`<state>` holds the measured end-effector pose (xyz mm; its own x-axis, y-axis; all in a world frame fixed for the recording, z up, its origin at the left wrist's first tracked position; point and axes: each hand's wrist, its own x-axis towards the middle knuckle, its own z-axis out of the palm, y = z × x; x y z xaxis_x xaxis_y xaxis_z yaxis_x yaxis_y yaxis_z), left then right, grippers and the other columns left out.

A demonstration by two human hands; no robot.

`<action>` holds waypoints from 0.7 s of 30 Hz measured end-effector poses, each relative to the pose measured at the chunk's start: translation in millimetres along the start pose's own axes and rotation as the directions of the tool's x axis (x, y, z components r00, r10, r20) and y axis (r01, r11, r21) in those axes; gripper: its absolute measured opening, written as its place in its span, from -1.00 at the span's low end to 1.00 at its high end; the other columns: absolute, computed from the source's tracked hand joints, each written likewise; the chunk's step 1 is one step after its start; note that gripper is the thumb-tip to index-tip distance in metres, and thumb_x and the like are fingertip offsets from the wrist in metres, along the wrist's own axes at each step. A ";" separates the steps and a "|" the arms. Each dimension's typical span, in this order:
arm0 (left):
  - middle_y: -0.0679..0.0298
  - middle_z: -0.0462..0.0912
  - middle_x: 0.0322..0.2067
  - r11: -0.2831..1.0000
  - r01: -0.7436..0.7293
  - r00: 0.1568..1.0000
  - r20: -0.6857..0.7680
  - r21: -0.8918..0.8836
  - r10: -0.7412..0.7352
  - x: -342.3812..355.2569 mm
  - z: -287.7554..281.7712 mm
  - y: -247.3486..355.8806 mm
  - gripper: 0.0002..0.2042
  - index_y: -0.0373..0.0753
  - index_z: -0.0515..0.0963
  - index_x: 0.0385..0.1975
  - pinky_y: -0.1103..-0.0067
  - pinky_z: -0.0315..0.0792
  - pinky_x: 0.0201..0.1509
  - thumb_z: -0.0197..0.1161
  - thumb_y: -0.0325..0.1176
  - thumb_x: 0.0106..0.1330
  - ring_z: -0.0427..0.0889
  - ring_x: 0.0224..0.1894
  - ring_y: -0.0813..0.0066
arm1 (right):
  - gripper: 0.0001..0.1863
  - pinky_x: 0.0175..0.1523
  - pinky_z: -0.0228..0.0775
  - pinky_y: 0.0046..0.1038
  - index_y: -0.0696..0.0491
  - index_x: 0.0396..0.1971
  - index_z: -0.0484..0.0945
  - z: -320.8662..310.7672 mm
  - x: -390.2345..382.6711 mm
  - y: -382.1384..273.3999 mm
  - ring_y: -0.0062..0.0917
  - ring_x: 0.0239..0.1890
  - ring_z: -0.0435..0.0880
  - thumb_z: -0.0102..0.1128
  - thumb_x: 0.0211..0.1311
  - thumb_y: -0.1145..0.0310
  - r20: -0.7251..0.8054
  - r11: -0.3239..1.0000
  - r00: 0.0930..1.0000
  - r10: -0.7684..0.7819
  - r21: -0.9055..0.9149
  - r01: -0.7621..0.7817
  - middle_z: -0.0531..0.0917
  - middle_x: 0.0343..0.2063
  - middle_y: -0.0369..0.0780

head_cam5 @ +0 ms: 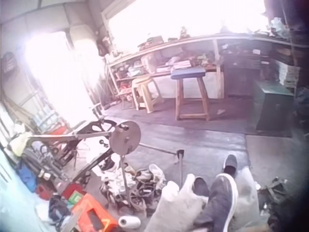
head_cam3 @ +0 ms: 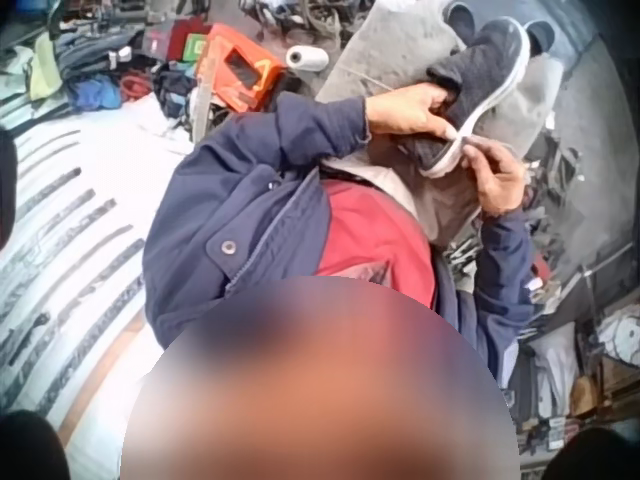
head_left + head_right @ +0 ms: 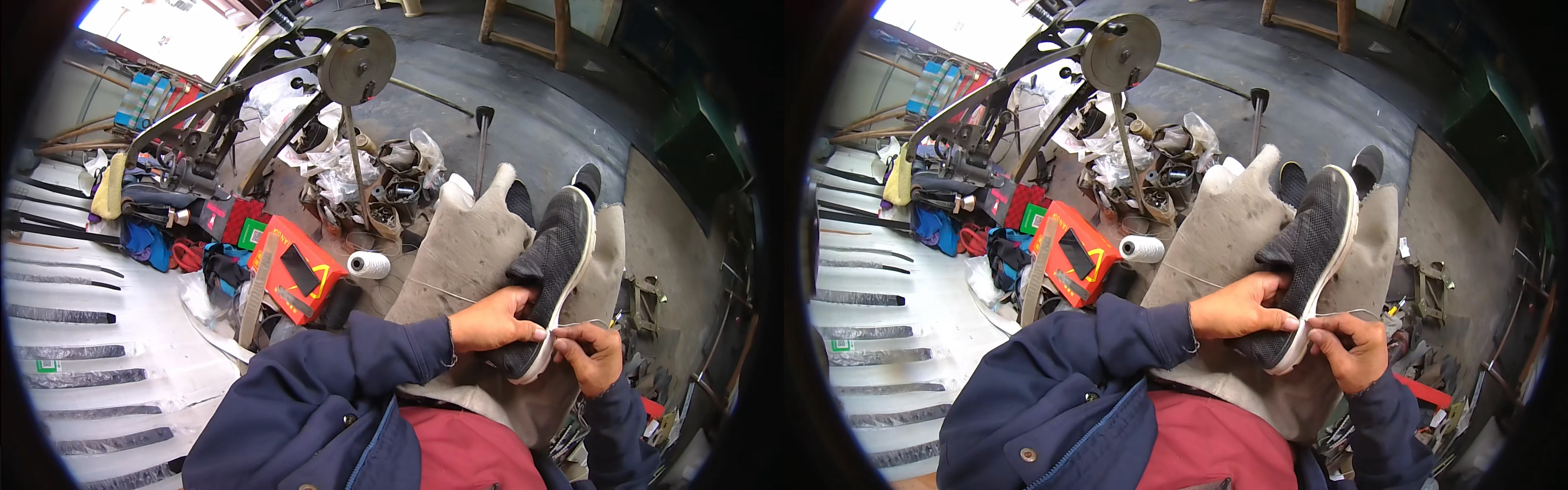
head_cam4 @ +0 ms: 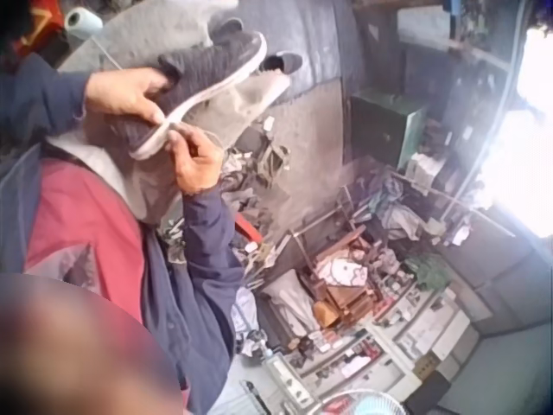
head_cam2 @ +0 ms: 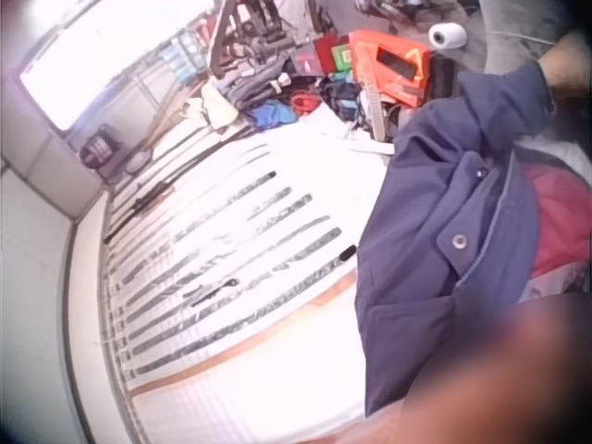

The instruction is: The person hand-sews a black shoe to its sole using a curved needle and white thread. They repeatedly pull the thread through the shoe's edge, tighten stitches, and rotate the shoe to access different sections. The person finishes by cutting the thread with scissors.

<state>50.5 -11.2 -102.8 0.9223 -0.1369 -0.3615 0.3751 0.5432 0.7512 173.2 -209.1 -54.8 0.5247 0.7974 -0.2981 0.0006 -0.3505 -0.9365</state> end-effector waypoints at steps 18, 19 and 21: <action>-0.06 0.44 0.33 0.890 -0.133 0.991 -0.027 -0.436 0.135 -54.2 -27.4 41.6 -0.30 -0.25 0.22 0.46 0.10 0.55 0.18 -0.30 0.22 0.60 0.60 0.21 -0.15 | -0.86 -0.29 0.50 -0.58 0.29 -0.22 0.70 -16.1 1.4 19.2 -0.65 -0.45 0.67 0.30 0.33 0.52 0.074 0.977 0.997 0.014 0.210 -0.029 0.74 -0.44 -0.22; -0.05 0.46 0.32 0.884 -0.173 0.984 -0.051 -0.434 0.168 -55.2 -27.9 42.1 -0.32 -0.25 0.26 0.43 0.11 0.56 0.17 -0.30 0.20 0.61 0.61 0.19 -0.11 | -0.86 -0.29 0.50 -0.58 0.29 -0.22 0.70 -16.0 1.3 20.2 -0.65 -0.45 0.67 0.29 0.33 0.52 0.076 0.974 0.997 0.002 0.226 -0.019 0.74 -0.44 -0.22; -0.04 0.51 0.27 0.874 -0.248 0.969 -0.112 -0.418 0.221 -55.5 -28.5 44.0 -0.37 -0.26 0.34 0.36 0.13 0.57 0.13 -0.27 0.15 0.62 0.65 0.14 -0.04 | -0.86 -0.29 0.50 -0.58 0.29 -0.22 0.70 -16.2 1.3 20.9 -0.65 -0.45 0.67 0.29 0.33 0.53 0.069 0.975 0.997 -0.018 0.223 0.002 0.74 -0.45 -0.22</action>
<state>13.1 43.9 -65.4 0.9658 0.0802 -0.2464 0.0606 0.8547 0.5156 187.7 -223.4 -71.7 0.4644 0.8356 -0.2935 -0.1882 -0.2307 -0.9546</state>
